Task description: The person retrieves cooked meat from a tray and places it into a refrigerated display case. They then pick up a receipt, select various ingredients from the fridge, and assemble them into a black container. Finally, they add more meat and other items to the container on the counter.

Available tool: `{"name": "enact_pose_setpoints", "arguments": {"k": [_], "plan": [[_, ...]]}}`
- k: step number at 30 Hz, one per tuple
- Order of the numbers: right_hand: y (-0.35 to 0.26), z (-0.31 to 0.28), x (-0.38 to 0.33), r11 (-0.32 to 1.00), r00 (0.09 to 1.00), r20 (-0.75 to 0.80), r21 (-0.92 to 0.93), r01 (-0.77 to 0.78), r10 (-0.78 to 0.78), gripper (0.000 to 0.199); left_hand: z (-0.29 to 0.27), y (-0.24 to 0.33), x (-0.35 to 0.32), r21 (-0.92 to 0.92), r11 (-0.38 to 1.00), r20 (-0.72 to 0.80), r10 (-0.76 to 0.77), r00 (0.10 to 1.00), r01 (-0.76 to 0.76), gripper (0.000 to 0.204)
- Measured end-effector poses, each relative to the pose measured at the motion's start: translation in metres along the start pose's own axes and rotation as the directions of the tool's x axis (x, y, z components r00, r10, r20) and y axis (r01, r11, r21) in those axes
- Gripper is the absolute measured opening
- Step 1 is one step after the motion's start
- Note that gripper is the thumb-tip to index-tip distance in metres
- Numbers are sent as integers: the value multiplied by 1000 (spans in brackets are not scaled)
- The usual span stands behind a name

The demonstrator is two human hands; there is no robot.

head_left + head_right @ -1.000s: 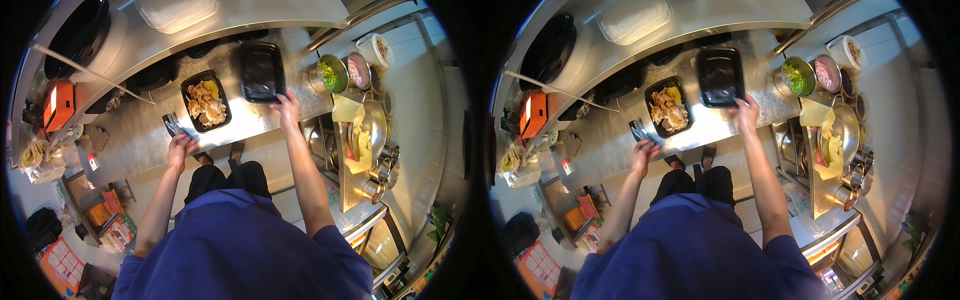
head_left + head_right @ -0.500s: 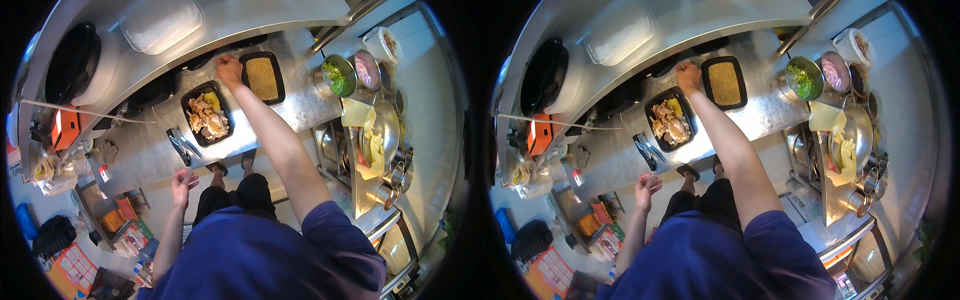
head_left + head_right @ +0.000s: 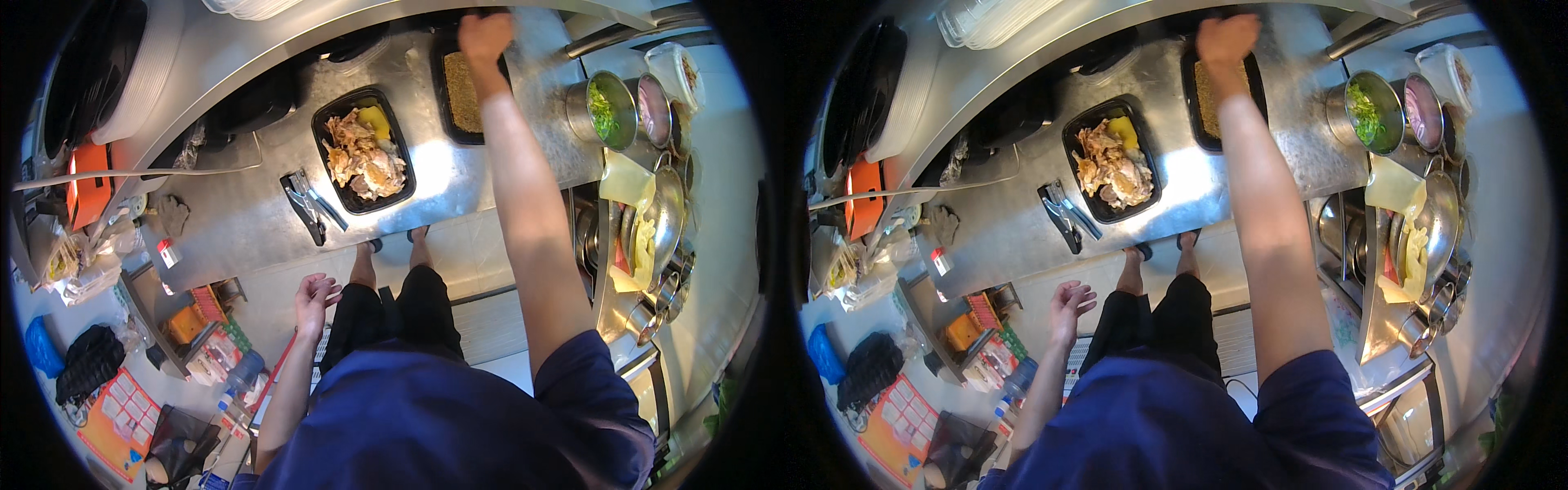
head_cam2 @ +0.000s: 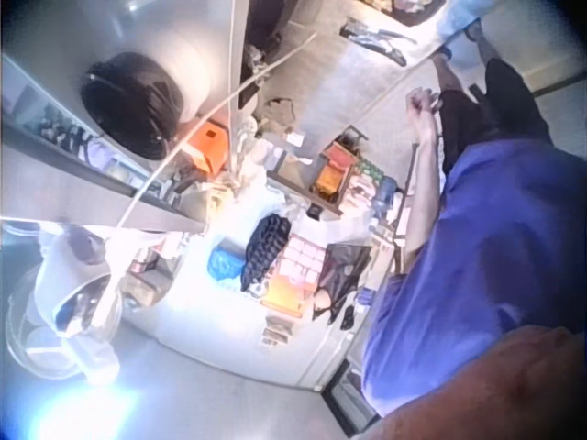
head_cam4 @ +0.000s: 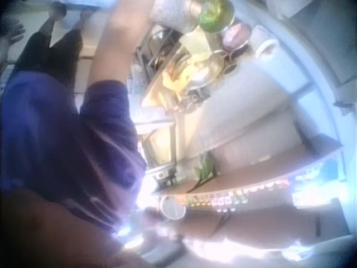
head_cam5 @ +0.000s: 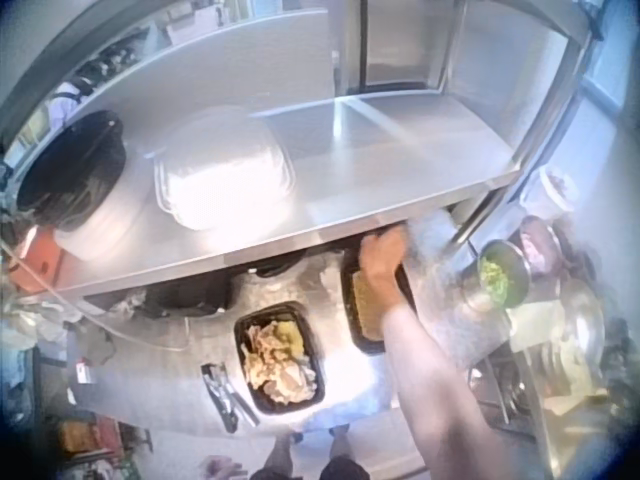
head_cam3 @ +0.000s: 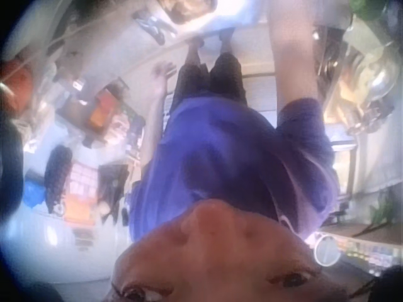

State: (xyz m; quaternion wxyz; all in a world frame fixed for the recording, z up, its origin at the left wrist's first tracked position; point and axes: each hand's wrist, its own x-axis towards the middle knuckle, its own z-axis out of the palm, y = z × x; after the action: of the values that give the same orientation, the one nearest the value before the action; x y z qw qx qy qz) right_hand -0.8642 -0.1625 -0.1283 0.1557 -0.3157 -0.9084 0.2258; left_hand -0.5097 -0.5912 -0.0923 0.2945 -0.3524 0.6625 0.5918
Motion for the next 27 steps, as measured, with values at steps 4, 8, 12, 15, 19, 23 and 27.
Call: {"name": "enact_pose_setpoints", "arguments": {"k": [4, 8, 12, 15, 19, 23, 27], "plan": [[-54, 38, -45, 887, 847, 502, 454, -86, -174, 37, 18, 25, 10, 33, 998, 77, 46, 996, -49, 24], [-104, 48, -61, 885, 736, 515, 387, 258, -440, 40, 33, 46, 13, 30, 994, 89, 97, 991, -100, 23], [-100, 49, -63, 809, 706, 406, 383, 446, -581, 46, 27, 41, 14, -14, 996, 70, 94, 993, -94, 20], [-109, 34, -72, 777, 691, 367, 191, 600, -623, 35, 18, 18, 18, 6, 999, 71, 32, 997, -33, 20], [-117, 29, -71, 788, 765, 193, 207, 580, -615, 29, 22, 13, 12, -20, 999, 74, 31, 997, -30, 21], [-111, 0, -84, 796, 750, 266, 198, 573, -606, 24, 23, 12, 17, 5, 1000, 63, 11, 998, -11, 21], [-60, -29, -105, 769, 766, 122, 232, 596, -631, 21, 26, 26, 12, 25, 998, 49, 52, 997, -54, 23]]}}
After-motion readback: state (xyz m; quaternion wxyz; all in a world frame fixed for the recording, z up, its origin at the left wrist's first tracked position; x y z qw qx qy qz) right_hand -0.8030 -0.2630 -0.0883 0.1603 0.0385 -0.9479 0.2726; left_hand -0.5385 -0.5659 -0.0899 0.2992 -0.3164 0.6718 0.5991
